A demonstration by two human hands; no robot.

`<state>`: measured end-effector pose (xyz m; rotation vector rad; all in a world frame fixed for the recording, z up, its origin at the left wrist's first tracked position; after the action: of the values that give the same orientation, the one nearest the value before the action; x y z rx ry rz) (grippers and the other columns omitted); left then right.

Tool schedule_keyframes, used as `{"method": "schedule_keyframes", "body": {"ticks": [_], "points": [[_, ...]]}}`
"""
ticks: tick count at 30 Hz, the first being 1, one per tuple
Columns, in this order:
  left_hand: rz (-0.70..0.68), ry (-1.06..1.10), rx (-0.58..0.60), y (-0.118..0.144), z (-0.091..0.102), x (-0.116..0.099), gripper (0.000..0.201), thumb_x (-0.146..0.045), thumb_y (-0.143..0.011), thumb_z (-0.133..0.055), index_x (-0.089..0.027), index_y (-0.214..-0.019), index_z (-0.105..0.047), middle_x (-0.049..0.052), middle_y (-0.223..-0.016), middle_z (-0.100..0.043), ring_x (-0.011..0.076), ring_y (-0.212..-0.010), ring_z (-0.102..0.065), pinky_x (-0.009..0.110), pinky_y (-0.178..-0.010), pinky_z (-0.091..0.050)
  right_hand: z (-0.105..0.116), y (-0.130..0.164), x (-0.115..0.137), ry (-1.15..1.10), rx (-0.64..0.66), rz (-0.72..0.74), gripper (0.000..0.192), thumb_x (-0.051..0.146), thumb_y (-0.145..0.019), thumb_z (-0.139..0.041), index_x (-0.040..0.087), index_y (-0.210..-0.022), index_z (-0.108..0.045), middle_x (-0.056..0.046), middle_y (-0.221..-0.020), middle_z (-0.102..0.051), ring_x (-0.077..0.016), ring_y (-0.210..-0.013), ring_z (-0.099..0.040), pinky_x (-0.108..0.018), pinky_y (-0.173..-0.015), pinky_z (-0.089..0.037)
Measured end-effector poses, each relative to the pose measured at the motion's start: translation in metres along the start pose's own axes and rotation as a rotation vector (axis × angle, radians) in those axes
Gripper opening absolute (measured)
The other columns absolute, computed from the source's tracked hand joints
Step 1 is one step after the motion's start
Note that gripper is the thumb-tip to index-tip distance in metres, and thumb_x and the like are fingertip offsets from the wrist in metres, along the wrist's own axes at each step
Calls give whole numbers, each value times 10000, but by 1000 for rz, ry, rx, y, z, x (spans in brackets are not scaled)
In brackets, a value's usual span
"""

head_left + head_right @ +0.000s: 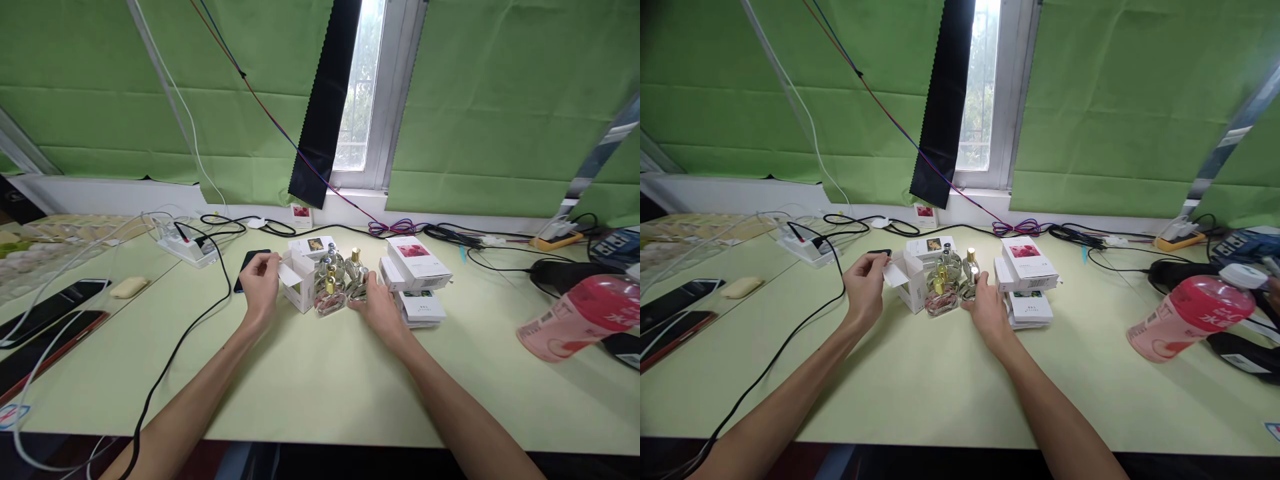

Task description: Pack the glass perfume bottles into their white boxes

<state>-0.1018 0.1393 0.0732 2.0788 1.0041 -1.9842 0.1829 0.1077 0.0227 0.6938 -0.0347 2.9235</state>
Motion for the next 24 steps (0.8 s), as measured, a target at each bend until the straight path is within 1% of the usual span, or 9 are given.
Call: {"method": "schedule_keyframes", "body": {"ticks": [4,7,10,16,20,24], "points": [[28,69,46,2,-5,-2,139,-311,-666,-705,-176,-667,-674,-14,-641,-585,108,-538,-477,232,-465,-357,-1,-1,0,-12,-8,12,433,311,-878,-740,204,-1182,-450,-117,-1012,-697,-319,-960,-697,-282,-614,-357],[37,88,62,3,-6,-2,135,-304,-661,-709,-175,-668,-671,-13,-637,-577,100,-518,-458,227,-434,-331,0,-1,0,-9,-15,15,447,311,-869,-749,207,-1181,-446,-108,-997,-699,-315,-947,-701,-276,-611,-355],[58,110,77,4,-7,-2,135,-299,-665,-715,-174,-671,-667,-8,-646,-572,99,-526,-450,223,-427,-320,0,0,2,-18,-8,26,456,333,-868,-750,211,-1180,-440,-105,-1001,-701,-303,-946,-701,-270,-621,-369],[71,141,106,6,-9,-5,147,-305,-664,-731,-174,-679,-666,-23,-599,-486,86,-529,-380,208,-441,-289,3,2,6,-41,-26,52,500,355,-869,-744,206,-1215,-415,-110,-1003,-710,-310,-922,-710,-277,-633,-393],[41,127,123,5,-10,-7,143,-303,-683,-731,-178,-723,-674,-12,-647,-519,89,-548,-376,211,-455,-303,5,3,7,-68,-39,59,528,333,-869,-736,198,-1253,-401,-113,-1022,-716,-312,-946,-714,-287,-677,-422],[-10,72,128,4,-9,-8,161,-319,-721,-728,-185,-800,-690,4,-740,-583,93,-574,-393,217,-487,-358,5,2,7,-63,-51,69,517,346,-891,-710,189,-1269,-394,-118,-1026,-712,-310,-974,-711,-295,-718,-440]]}}
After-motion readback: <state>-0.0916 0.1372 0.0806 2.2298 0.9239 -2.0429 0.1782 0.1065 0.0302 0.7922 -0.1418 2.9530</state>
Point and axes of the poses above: each hand's wrist, its own y-axis away from the middle knuckle, its own z-axis out of the back of the hand, x = y × z, the point moved 10 cm from there along -y, towards the middle knuckle
